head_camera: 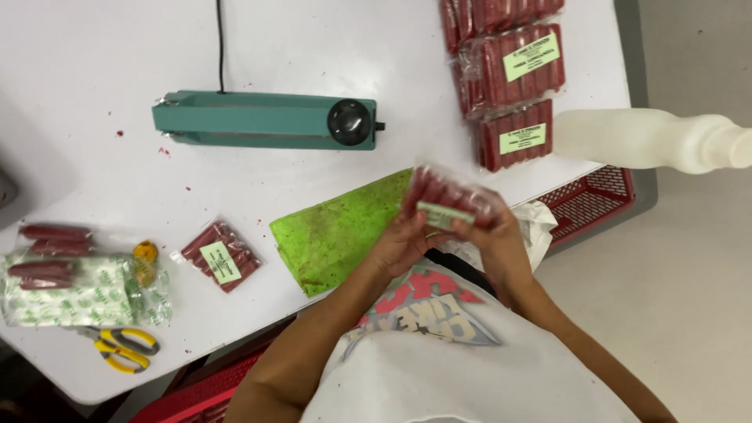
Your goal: The person uses a heat sealer to seal plastic bags containing meat sausages, handling the packages one by one and placing the sealed items into a red crate.
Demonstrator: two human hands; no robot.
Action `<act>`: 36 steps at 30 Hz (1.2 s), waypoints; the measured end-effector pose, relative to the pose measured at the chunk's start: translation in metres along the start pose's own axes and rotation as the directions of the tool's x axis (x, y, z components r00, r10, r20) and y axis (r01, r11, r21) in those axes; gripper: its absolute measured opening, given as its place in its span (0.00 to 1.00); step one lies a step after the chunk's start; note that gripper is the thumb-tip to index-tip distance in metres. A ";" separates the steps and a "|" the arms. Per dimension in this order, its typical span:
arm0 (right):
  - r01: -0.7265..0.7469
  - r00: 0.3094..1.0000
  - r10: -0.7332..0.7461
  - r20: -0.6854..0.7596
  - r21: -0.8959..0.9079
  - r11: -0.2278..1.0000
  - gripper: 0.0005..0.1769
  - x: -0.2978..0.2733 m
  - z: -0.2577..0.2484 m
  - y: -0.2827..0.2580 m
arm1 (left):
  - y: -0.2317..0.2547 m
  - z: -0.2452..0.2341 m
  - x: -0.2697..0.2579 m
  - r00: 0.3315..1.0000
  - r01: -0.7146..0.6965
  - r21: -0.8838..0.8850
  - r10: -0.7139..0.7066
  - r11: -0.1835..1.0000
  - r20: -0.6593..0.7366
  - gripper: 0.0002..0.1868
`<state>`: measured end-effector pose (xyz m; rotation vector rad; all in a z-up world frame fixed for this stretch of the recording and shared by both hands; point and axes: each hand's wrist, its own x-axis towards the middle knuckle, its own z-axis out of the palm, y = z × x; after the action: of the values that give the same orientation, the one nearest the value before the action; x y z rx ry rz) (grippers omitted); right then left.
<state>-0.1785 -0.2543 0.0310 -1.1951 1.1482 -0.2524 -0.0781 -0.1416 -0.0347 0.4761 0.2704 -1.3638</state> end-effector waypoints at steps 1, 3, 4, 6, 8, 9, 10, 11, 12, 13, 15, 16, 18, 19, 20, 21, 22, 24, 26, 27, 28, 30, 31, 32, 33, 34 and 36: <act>-0.004 1.000 0.004 0.015 -0.004 1.000 0.37 -0.003 0.004 -0.006 | 0.000 -0.015 -0.004 1.000 -0.013 -0.004 0.013 1.000 -0.009 0.35; -0.011 0.972 -0.059 0.229 0.291 0.957 0.36 -0.009 0.012 -0.017 | 0.000 -0.045 -0.015 0.985 -0.163 -0.054 0.160 0.985 -0.064 0.27; -0.020 0.969 -0.053 0.243 0.289 0.957 0.36 0.003 0.006 -0.009 | 0.005 -0.055 -0.021 0.983 -0.174 -0.055 0.169 0.983 -0.075 0.27; 0.027 0.968 -0.117 0.222 0.370 0.929 0.25 0.034 -0.002 0.005 | 0.023 -0.076 -0.030 0.947 -0.259 0.135 0.279 0.957 -0.160 0.29; 0.164 0.945 -0.230 0.232 0.271 0.949 0.25 0.049 0.013 -0.015 | 0.056 -0.053 -0.050 0.927 -0.270 0.227 0.317 0.936 -0.201 0.27; 0.300 0.913 -0.334 0.236 0.168 0.939 0.25 0.055 0.021 -0.024 | 0.070 -0.042 -0.063 0.910 -0.257 0.313 0.338 0.914 -0.239 0.26; 0.297 0.909 -0.333 0.252 0.170 0.939 0.25 0.061 0.036 -0.040 | 0.070 -0.070 -0.064 0.903 -0.269 0.313 0.351 0.911 -0.246 0.26; 0.616 0.762 -0.560 0.324 -0.098 0.782 0.19 0.066 0.051 -0.057 | 0.067 -0.098 -0.064 0.893 -0.208 0.411 0.344 0.888 -0.292 0.25; 0.834 0.552 -0.696 0.459 -0.311 0.457 0.15 0.071 0.065 -0.074 | 0.065 -0.126 -0.065 0.877 -0.139 0.500 0.340 0.855 -0.338 0.25; 0.839 0.545 -0.695 0.469 -0.303 0.452 0.15 0.079 0.087 -0.077 | 0.071 -0.124 -0.065 0.873 -0.149 0.498 0.350 0.854 -0.340 0.25; 0.973 0.226 -0.686 0.691 -0.197 0.121 0.17 0.094 0.131 -0.083 | 0.084 -0.119 -0.064 0.825 -0.136 0.458 0.356 0.879 -0.439 0.25; 0.975 0.217 -0.684 0.696 -0.189 0.117 0.17 0.101 0.143 -0.078 | 0.094 -0.111 -0.061 0.821 -0.145 0.455 0.364 0.878 -0.439 0.25; 0.950 0.180 -0.614 0.768 -0.298 -0.094 0.09 0.114 0.162 -0.066 | 0.110 -0.096 -0.057 0.802 -0.250 0.433 0.436 0.866 -0.408 0.24; 0.952 0.176 -0.608 0.774 -0.292 -0.096 0.09 0.105 0.170 -0.080 | 0.115 -0.092 -0.054 0.799 -0.255 0.427 0.438 0.867 -0.411 0.24; 0.937 0.221 -0.513 0.829 -0.327 -0.124 0.08 0.096 0.177 -0.095 | 0.119 -0.088 -0.050 0.783 -0.389 0.289 0.480 0.874 -0.395 0.27; 0.922 0.268 -0.412 0.871 -0.356 -0.154 0.09 0.087 0.185 -0.109 | 0.124 -0.085 -0.046 0.760 -0.510 0.143 0.522 0.848 -0.388 0.31; 0.924 0.262 -0.406 0.876 -0.349 -0.155 0.09 0.082 0.190 -0.117 | 0.126 -0.088 -0.042 0.755 -0.515 0.139 0.524 0.846 -0.393 0.31; 0.898 0.245 -0.418 0.875 -0.367 -0.241 0.12 0.072 0.198 -0.131 | 0.129 -0.094 -0.035 0.656 -0.610 0.007 0.510 0.792 -0.556 0.31; 0.897 0.307 -0.371 0.876 -0.397 -0.194 0.11 0.084 0.194 -0.125 | 0.132 -0.102 -0.036 0.652 -0.618 0.019 0.526 0.786 -0.546 0.34; 0.889 0.373 -0.320 0.871 -0.434 -0.145 0.11 0.091 0.191 -0.121 | 0.132 -0.106 -0.036 0.653 -0.620 0.030 0.537 0.784 -0.535 0.37; 0.889 0.374 -0.316 0.872 -0.434 -0.143 0.11 0.097 0.189 -0.115 | 0.133 -0.107 -0.035 0.652 -0.619 0.029 0.534 0.785 -0.538 0.37; 0.840 0.533 -0.226 0.815 -0.542 0.028 0.13 0.108 0.182 -0.100 | 0.133 -0.109 -0.035 0.640 -0.605 0.043 0.518 0.795 -0.567 0.34; 0.838 0.538 -0.222 0.813 -0.545 0.034 0.13 0.116 0.179 -0.089 | 0.132 -0.111 -0.035 0.641 -0.600 0.043 0.513 0.799 -0.572 0.34; 0.851 0.517 -0.267 0.813 -0.523 0.054 0.12 0.124 0.175 -0.079 | 0.131 -0.112 -0.034 0.627 -0.598 0.028 0.489 0.801 -0.606 0.30; 0.863 0.496 -0.315 0.809 -0.500 0.074 0.11 0.133 0.172 -0.069 | 0.132 -0.113 -0.033 0.612 -0.596 0.015 0.466 0.803 -0.639 0.27; 0.860 0.502 -0.314 0.806 -0.504 0.080 0.11 0.139 0.172 -0.062 | 0.134 -0.111 -0.033 0.613 -0.590 0.017 0.462 0.807 -0.641 0.27; 0.883 0.459 -0.387 0.800 -0.459 0.099 0.10 0.147 0.166 -0.047 | 0.134 -0.106 -0.031 0.591 -0.601 0.024 0.465 0.799 -0.659 0.29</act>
<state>0.0401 -0.2763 -0.0267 -2.5696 0.0019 0.0051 0.0560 -0.0469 -0.0906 0.7750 0.7599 -0.5150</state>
